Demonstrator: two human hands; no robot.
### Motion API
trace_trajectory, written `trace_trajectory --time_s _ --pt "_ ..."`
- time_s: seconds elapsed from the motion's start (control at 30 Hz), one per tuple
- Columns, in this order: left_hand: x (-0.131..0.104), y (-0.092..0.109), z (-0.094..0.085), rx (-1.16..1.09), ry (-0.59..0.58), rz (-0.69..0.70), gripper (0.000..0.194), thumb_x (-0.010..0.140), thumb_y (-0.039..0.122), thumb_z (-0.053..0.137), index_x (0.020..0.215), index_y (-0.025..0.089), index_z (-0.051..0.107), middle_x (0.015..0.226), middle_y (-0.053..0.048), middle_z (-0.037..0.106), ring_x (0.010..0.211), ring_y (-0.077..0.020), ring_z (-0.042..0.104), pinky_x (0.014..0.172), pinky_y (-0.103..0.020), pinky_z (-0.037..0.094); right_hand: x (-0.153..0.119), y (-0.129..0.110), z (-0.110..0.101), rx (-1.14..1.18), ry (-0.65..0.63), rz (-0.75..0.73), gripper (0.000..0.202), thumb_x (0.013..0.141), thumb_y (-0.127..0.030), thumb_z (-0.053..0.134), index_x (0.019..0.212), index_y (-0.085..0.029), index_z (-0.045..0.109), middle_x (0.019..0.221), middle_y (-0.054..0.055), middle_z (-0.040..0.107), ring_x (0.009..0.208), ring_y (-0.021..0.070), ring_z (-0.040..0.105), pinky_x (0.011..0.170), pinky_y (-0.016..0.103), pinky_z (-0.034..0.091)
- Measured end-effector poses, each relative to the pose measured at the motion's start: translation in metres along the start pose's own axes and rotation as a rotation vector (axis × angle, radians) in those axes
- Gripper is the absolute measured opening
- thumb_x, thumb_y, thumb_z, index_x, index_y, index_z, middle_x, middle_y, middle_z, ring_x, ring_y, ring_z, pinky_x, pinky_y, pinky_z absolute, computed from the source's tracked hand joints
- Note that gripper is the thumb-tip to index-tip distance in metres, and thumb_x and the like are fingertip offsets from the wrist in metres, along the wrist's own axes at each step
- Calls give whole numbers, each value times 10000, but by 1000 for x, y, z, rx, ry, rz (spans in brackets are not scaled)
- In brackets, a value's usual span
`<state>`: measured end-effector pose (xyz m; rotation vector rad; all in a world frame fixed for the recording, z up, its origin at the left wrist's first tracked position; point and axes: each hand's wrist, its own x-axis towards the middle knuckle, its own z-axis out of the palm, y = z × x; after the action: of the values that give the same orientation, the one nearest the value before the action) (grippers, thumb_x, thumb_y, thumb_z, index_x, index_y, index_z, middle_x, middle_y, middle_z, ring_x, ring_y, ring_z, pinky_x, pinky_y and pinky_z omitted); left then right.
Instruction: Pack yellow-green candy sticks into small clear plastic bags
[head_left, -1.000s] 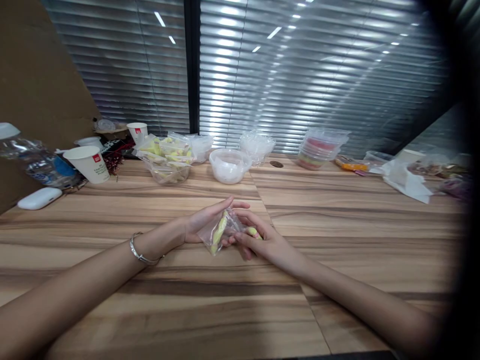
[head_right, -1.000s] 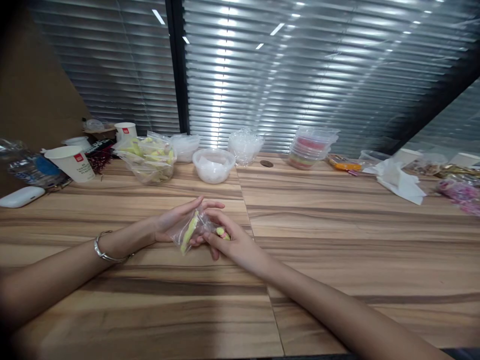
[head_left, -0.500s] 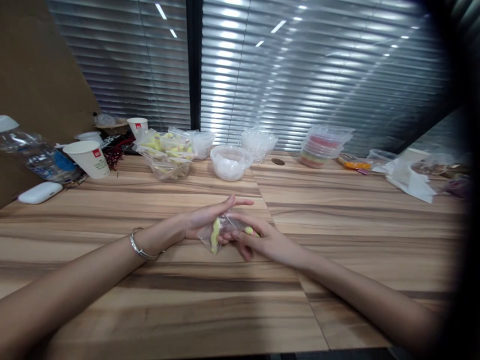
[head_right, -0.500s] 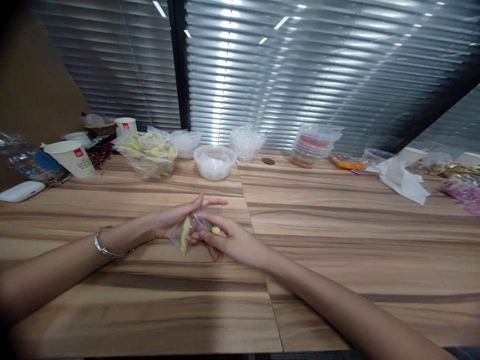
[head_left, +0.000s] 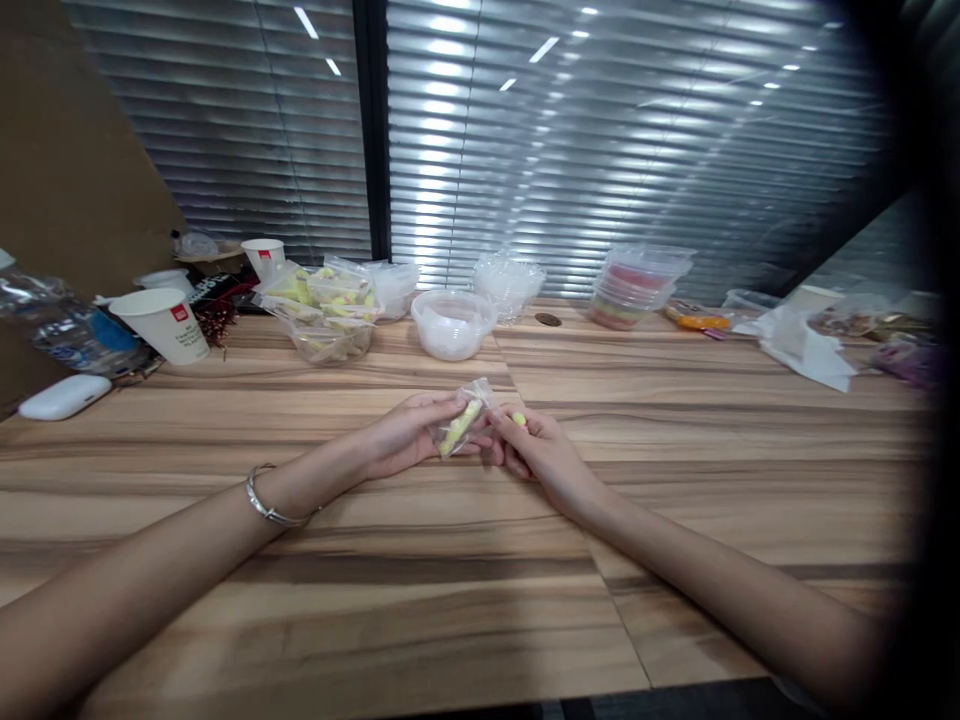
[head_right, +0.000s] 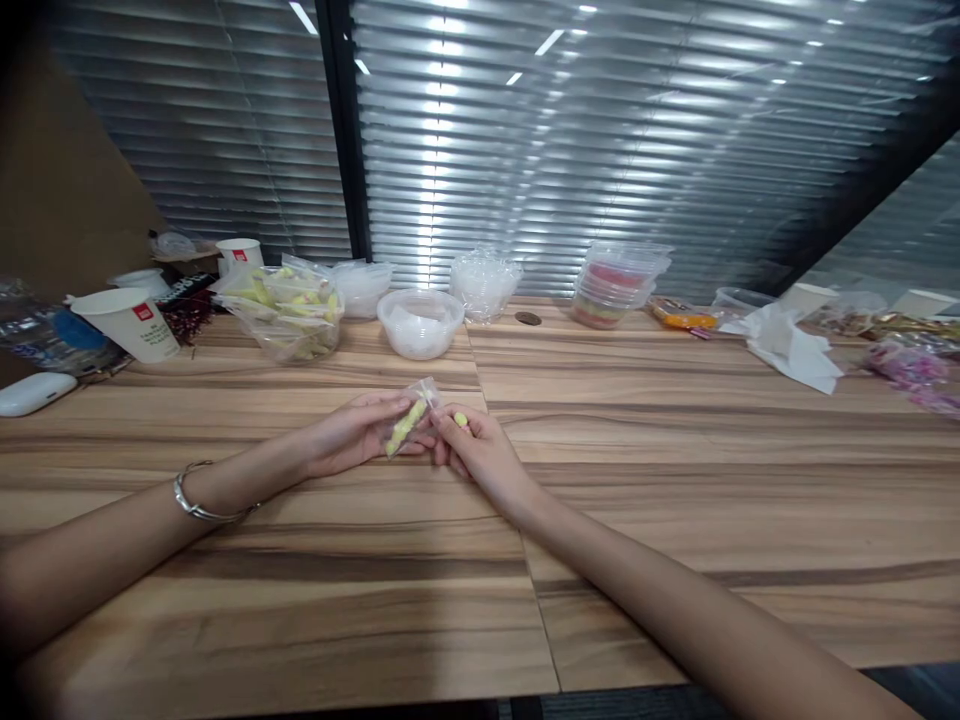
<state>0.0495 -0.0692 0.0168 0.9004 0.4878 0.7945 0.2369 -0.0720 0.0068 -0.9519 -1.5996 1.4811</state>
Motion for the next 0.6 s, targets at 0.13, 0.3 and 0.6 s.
trace_trajectory --time_s 0.13,0.3,0.6 --pt "0 -4 -1 53 1 26 290 845 303 554 1011 78 629 1031 -161 639 966 -227 600 932 -356 397 2 -1 -4 16 53 -19 401 813 -515 512 636 -155 500 544 -21 472 419 50 301 395 206 192" --pt "1 -6 0 118 30 39 306 835 316 561 1037 95 623 1067 -156 622 980 -223 580 917 -350 401 2 -3 -3 33 48 -20 345 816 -495 519 747 -157 537 563 -26 468 428 53 317 397 202 193" --pt "-52 54 37 429 149 194 344 731 337 614 1074 346 634 1024 -34 642 1099 -277 525 797 -354 501 5 3 0 129 48 -27 319 820 -483 506 801 -165 529 505 -51 435 402 48 292 382 188 183"
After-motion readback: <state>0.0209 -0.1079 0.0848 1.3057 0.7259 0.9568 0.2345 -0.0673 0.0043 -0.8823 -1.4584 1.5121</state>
